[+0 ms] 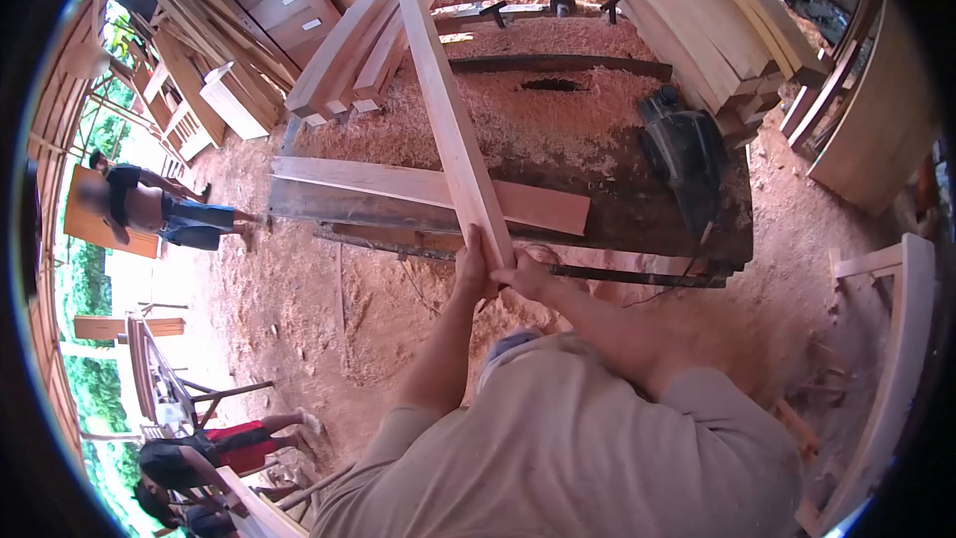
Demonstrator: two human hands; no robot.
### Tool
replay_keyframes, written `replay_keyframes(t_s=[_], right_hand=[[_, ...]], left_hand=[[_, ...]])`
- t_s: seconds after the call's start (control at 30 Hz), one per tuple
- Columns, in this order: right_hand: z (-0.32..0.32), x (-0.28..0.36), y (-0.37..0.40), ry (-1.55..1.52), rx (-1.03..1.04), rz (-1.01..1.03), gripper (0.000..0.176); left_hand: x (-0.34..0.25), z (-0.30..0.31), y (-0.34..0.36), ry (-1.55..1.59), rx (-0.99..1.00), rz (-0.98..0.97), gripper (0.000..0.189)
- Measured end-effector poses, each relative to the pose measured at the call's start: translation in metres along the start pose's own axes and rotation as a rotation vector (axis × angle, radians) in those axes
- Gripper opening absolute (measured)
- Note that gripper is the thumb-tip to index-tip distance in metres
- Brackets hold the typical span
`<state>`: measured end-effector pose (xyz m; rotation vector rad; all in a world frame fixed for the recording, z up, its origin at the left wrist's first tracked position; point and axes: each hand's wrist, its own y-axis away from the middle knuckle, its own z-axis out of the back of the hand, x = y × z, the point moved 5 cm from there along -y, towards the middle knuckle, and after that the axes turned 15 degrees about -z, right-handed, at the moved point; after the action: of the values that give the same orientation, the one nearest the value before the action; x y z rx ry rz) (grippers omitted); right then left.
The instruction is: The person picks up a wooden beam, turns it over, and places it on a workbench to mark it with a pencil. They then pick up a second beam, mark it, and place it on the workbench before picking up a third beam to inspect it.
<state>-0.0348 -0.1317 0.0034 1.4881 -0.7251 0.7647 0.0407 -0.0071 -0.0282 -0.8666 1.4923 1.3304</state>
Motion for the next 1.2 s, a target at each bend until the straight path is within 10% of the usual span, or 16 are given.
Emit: replay_keyframes(t_s=[0.37,0.57,0.63,0.9,1.2], right_hand=[[-0.017,-0.140,0.144,-0.491,0.277,-0.427,0.064],[0.009,-0.172,0.167,-0.499,0.146,-0.404,0.065],[0.016,-0.173,0.157,-0.414,0.079,-0.398,0.062],[0.073,-0.215,0.123,-0.343,-0.160,-0.348,0.050],[0.139,-0.163,0.129,-0.022,-0.198,-0.192,0.059]], left_hand=[[0.103,-0.016,0.186,-0.342,0.004,0.024,0.068],[0.049,-0.022,0.171,0.005,0.207,0.039,0.057],[0.079,-0.016,0.130,-0.286,0.391,-0.232,0.052],[0.002,0.018,-0.029,0.000,-0.060,-0.157,0.056],[0.032,-0.043,0.003,0.473,-0.434,0.045,0.094]])
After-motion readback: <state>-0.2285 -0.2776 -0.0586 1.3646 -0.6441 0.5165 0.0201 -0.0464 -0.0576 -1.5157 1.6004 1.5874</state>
